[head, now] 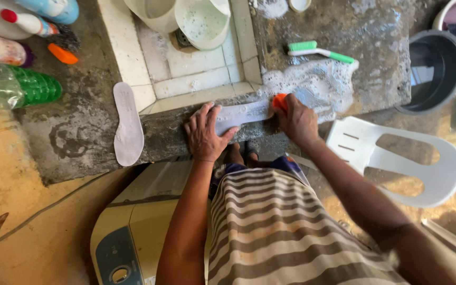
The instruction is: The person scrubs shoe insoles with a brush and cleaning liquid at a concrete counter, applying detergent from various bottles and rinsing the items.
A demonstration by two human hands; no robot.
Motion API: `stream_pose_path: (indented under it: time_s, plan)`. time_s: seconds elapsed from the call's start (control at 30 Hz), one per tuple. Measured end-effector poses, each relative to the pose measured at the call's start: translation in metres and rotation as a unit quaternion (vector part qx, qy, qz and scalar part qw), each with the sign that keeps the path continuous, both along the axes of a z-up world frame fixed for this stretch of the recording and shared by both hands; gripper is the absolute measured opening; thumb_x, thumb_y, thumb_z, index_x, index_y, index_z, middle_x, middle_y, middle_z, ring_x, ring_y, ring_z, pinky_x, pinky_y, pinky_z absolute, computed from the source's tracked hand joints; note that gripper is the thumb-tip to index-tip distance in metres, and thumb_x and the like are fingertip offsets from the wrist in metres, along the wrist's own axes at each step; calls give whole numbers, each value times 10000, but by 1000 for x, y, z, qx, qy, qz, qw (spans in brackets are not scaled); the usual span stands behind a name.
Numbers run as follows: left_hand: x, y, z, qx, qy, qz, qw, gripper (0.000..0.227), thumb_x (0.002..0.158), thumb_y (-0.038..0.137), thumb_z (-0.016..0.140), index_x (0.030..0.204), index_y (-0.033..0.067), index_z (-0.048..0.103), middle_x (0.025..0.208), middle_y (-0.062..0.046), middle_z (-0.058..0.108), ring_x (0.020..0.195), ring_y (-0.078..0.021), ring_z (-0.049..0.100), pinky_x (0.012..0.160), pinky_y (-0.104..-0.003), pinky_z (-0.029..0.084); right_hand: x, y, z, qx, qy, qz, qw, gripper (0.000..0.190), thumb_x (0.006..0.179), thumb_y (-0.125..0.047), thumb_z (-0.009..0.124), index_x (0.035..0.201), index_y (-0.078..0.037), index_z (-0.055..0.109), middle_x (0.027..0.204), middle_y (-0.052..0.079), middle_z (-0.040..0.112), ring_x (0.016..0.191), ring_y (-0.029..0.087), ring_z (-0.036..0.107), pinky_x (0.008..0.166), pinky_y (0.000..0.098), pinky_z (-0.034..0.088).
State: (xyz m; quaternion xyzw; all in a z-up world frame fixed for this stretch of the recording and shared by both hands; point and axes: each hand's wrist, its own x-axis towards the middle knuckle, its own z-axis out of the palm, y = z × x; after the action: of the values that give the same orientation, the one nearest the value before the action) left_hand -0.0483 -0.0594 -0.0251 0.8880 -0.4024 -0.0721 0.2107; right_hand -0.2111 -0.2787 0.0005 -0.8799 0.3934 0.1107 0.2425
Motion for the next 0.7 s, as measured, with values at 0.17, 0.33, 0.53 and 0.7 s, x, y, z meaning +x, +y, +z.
stream_pose_path:
  time_s: [0.17, 0.33, 0.53, 0.7]
  plan:
    - [-2, 2, 3, -10, 7, 5, 1000, 757, 831, 657, 746, 1430, 225, 582, 1526, -9, 500, 1327, -321, 497, 1101, -528, 383, 32, 64, -27, 7, -64, 125, 990, 257, 1020, -318, 576, 1125, -93, 510, 837, 159, 717, 572, 339, 694, 480, 459, 550]
    - [1, 0, 10, -15, 9, 1, 1000, 749, 826, 654, 764, 1402, 213, 578, 1508, -13, 493, 1319, -321, 489, 1090, -530, 369, 13, -1, -21, -13, 50, 90, 995, 303, 1030, -356, 584, 1150, -88, 510, 844, 140, 707, 608, 314, 711, 505, 461, 570]
    - [-1, -1, 11, 14, 20, 1, 1000, 745, 819, 615, 756, 1422, 213, 579, 1524, -7, 496, 1314, -323, 491, 1070, -528, 372, 28, 69, -27, -79, -92, 183, 976, 361, 887, -332, 661, 1157, -116, 555, 891, 105, 727, 617, 303, 703, 499, 433, 550]
    - [2, 0, 10, -18, 6, 1, 1000, 740, 851, 632, 760, 1423, 208, 557, 1532, -17, 481, 1323, -335, 479, 1090, -537, 375, 11, 0, -5, -32, 85, 126, 988, 500, 906, -511, 663, 1212, -130, 557, 930, 147, 707, 557, 321, 700, 460, 454, 551]
